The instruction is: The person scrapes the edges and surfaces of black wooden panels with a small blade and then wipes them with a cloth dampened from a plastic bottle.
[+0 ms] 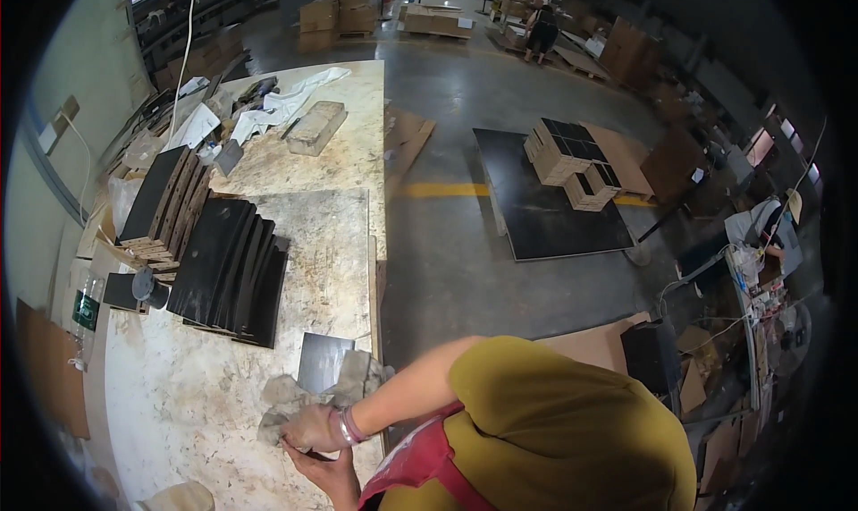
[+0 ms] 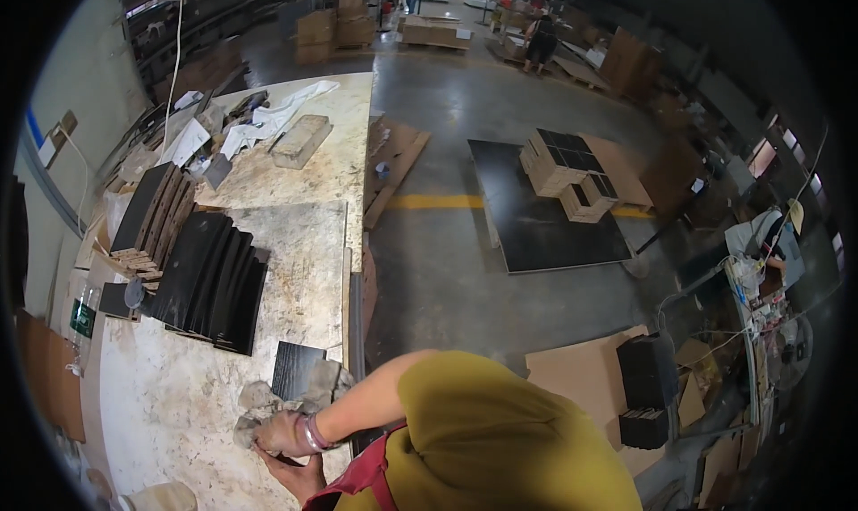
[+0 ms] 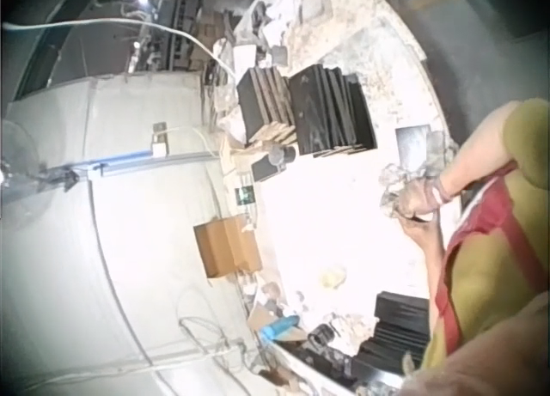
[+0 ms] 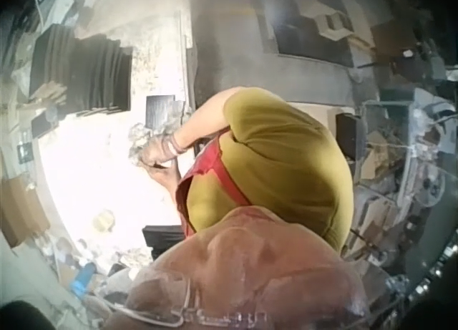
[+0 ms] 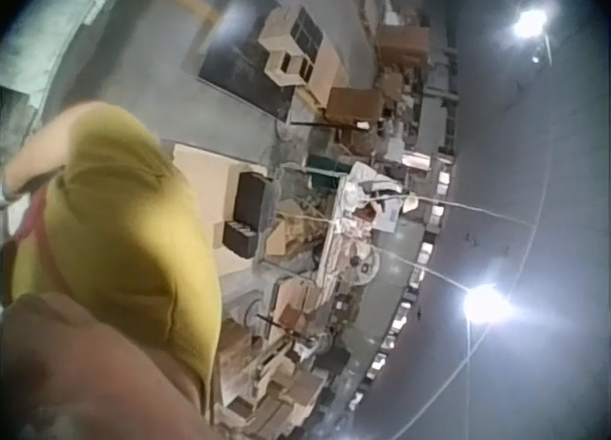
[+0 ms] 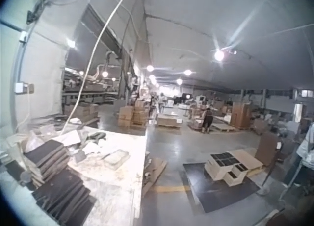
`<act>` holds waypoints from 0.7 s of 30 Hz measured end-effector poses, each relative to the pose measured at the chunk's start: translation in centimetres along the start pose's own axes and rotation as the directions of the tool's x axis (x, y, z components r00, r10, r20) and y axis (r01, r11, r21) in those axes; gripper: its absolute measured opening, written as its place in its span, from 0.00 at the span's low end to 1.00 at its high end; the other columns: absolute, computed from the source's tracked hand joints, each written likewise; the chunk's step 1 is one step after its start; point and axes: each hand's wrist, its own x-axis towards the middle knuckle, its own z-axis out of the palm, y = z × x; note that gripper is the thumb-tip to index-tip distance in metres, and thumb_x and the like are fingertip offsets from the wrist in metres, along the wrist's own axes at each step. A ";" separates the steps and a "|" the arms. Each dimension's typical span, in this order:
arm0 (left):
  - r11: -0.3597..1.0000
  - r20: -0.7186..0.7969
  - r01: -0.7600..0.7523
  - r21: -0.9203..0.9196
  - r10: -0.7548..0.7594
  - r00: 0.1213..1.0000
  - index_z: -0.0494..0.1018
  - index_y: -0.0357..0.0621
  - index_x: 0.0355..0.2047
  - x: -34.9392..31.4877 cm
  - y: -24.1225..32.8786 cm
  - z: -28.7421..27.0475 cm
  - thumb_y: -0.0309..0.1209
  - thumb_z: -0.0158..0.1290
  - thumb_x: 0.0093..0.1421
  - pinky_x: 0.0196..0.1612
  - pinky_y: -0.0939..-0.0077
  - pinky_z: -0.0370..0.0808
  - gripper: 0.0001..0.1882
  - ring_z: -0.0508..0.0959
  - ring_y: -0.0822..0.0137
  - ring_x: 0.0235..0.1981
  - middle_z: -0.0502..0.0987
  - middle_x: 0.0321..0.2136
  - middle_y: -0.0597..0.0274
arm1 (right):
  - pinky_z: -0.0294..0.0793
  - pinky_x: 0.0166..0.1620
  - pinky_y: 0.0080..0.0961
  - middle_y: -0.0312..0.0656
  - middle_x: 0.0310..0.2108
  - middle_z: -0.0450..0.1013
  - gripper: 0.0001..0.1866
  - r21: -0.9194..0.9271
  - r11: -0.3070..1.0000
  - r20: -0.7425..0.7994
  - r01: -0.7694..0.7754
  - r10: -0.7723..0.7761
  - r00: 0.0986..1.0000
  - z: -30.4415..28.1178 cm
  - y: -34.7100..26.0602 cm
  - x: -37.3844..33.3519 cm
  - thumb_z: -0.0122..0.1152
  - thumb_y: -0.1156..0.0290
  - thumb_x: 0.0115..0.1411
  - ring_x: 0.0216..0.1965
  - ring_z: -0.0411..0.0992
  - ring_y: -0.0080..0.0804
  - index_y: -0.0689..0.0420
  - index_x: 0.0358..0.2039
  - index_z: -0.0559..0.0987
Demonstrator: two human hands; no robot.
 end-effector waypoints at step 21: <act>0.894 -0.064 -0.127 0.430 0.170 0.983 0.51 0.35 0.63 -0.2 0.5 -1.6 0.29 0.72 0.35 0.59 0.59 0.64 0.57 0.65 0.46 0.57 0.63 0.57 0.44 | 0.77 0.43 0.33 0.51 0.41 0.75 0.22 -0.242 0.901 0.069 -0.360 0.386 0.920 -17.5 2.4 -1.2 0.54 0.67 0.59 0.42 0.76 0.37 0.57 0.54 0.71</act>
